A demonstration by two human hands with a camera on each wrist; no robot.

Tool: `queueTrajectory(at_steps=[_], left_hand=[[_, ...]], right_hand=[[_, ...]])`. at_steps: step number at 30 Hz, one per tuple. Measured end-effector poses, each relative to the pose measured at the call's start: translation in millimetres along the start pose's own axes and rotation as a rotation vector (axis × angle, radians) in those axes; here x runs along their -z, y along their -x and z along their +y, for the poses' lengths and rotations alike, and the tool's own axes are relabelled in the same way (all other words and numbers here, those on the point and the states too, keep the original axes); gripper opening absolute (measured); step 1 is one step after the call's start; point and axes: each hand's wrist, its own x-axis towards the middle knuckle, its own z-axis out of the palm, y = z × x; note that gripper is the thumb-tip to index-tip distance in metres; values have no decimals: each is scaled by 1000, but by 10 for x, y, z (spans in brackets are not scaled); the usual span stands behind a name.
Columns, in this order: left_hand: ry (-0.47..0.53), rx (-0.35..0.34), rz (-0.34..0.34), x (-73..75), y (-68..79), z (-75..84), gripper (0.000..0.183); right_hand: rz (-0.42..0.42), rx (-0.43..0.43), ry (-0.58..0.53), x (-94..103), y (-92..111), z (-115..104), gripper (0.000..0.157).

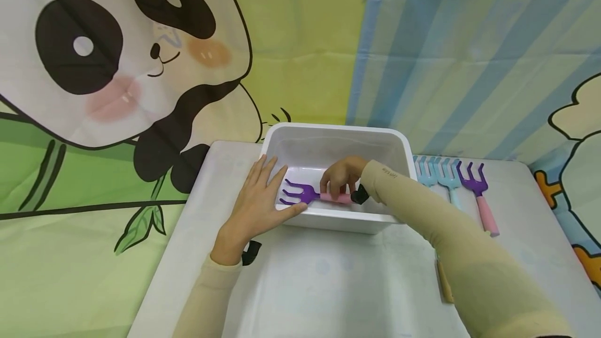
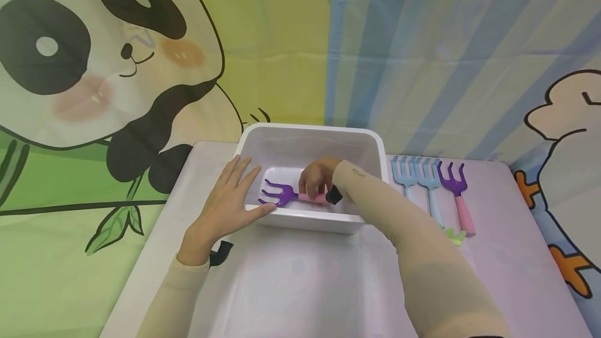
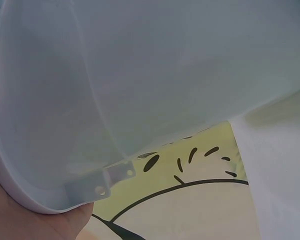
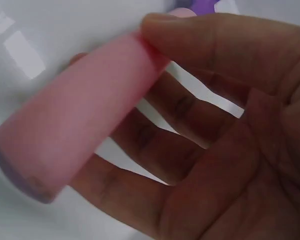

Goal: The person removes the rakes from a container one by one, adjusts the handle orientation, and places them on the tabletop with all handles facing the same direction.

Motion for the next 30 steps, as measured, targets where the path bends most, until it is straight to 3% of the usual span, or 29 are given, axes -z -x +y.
queueTrajectory(at_steps=[10, 14, 22, 30], left_hand=[[1, -14, 21, 9, -22, 25, 102], [4, -11, 22, 2, -26, 17, 102], [12, 1, 13, -15, -33, 2, 104], [16, 13, 12, -11, -3, 12, 105]], right_hand=[[3, -4, -73, 39, 361, -39, 46], [44, 26, -59, 52, 575, -37, 47], [123, 103, -39, 46, 1093, -34, 35], [200, 209, -7, -58, 1565, 99, 34]])
